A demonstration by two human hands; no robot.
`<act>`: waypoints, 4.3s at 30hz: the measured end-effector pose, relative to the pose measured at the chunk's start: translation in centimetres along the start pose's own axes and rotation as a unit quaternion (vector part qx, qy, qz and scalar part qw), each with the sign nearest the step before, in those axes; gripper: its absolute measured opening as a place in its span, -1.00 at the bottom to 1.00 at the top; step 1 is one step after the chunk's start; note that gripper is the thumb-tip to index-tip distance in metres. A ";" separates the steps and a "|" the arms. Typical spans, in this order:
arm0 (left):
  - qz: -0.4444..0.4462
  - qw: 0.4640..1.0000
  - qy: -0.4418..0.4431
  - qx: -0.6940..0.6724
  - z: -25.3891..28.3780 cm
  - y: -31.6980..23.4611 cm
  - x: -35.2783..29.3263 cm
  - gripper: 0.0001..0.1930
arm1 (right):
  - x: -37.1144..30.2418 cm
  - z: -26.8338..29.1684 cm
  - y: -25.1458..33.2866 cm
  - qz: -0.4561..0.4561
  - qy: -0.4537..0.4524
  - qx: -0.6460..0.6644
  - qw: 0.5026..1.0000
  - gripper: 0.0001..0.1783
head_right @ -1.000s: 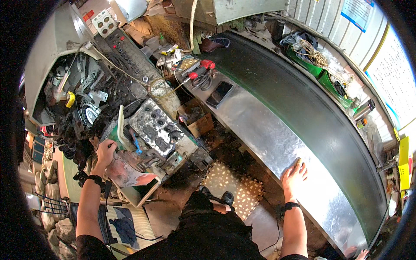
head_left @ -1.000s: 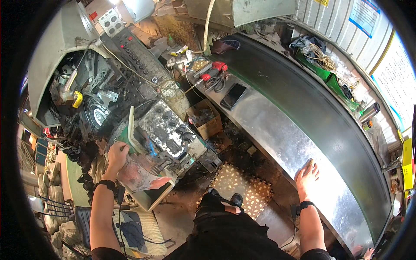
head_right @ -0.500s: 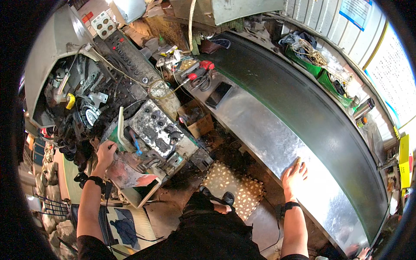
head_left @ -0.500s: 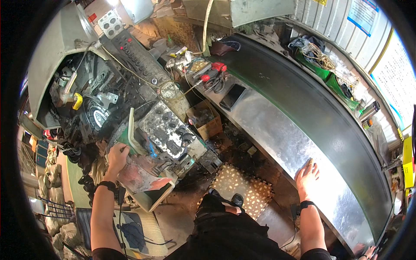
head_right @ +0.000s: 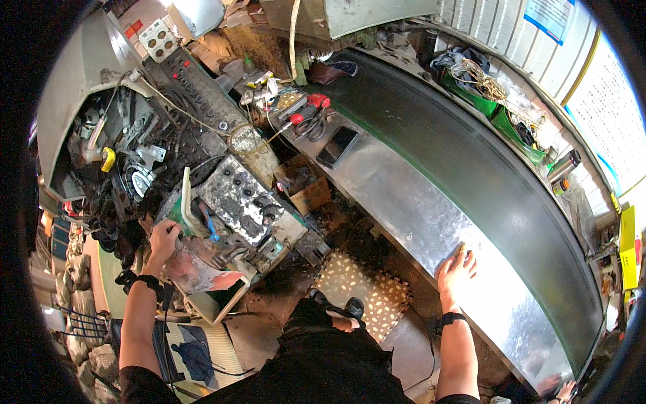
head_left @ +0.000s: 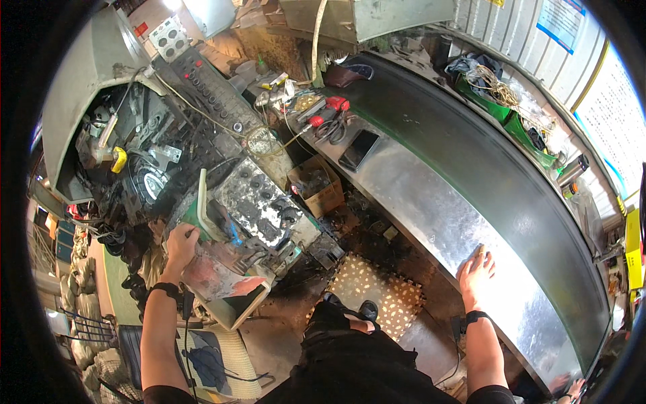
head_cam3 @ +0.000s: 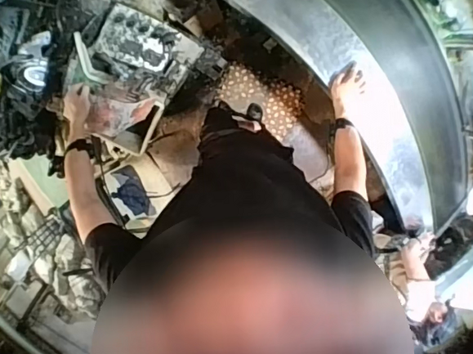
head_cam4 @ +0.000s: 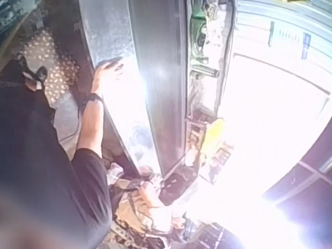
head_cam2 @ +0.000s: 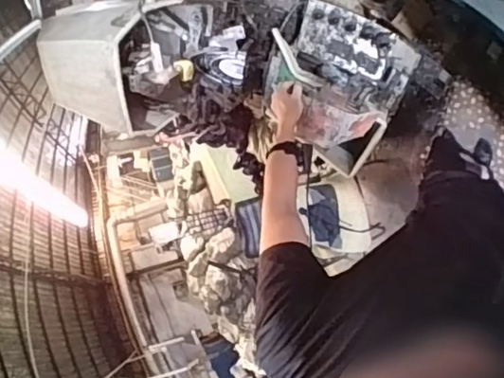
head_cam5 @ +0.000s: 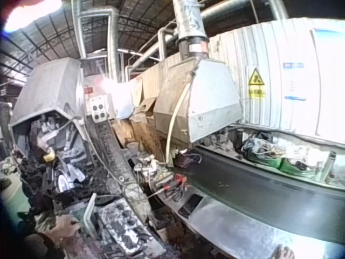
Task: Operating a toe-lasting machine to secure a shoe upper over a last in a manufacturing setting.
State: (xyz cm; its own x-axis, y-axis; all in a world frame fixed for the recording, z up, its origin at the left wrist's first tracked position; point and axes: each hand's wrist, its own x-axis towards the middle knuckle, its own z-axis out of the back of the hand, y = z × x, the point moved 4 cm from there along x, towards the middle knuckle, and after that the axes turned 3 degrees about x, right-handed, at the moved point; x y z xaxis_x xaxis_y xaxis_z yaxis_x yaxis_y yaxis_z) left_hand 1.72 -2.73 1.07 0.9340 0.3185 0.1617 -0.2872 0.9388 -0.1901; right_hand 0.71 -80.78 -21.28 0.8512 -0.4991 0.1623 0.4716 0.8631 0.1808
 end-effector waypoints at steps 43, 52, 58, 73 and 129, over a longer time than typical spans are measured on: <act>0.016 1.000 0.005 -0.001 0.0 0.0 0.0 -0.67 | 0.1 -0.1 0.0 -0.005 0.003 0.006 1.000 -0.39; 0.019 1.000 0.005 0.000 -0.2 0.4 0.0 -0.67 | 0.0 0.1 0.2 0.000 -0.001 -0.002 1.000 -0.41; 0.016 1.000 0.014 0.008 -0.1 0.5 0.1 -0.68 | 0.0 0.2 0.3 0.001 -0.001 -0.005 1.000 -0.42; -0.026 0.998 -0.043 -0.035 -1.5 1.4 0.2 -0.75 | 0.1 0.8 -0.1 -0.023 0.015 0.041 0.999 -0.36; 0.006 1.000 -0.001 -0.016 -1.3 2.6 0.3 -0.69 | -0.1 0.0 0.1 -0.002 0.001 0.000 1.000 -0.40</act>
State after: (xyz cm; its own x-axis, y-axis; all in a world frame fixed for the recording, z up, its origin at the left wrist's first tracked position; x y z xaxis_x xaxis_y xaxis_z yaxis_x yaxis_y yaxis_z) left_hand 1.49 -0.37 -0.67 0.9301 0.3305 0.1603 -0.2920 0.9300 -0.2232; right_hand 0.66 -80.61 -21.30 0.8493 -0.5032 0.1594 0.4756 0.8605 0.1825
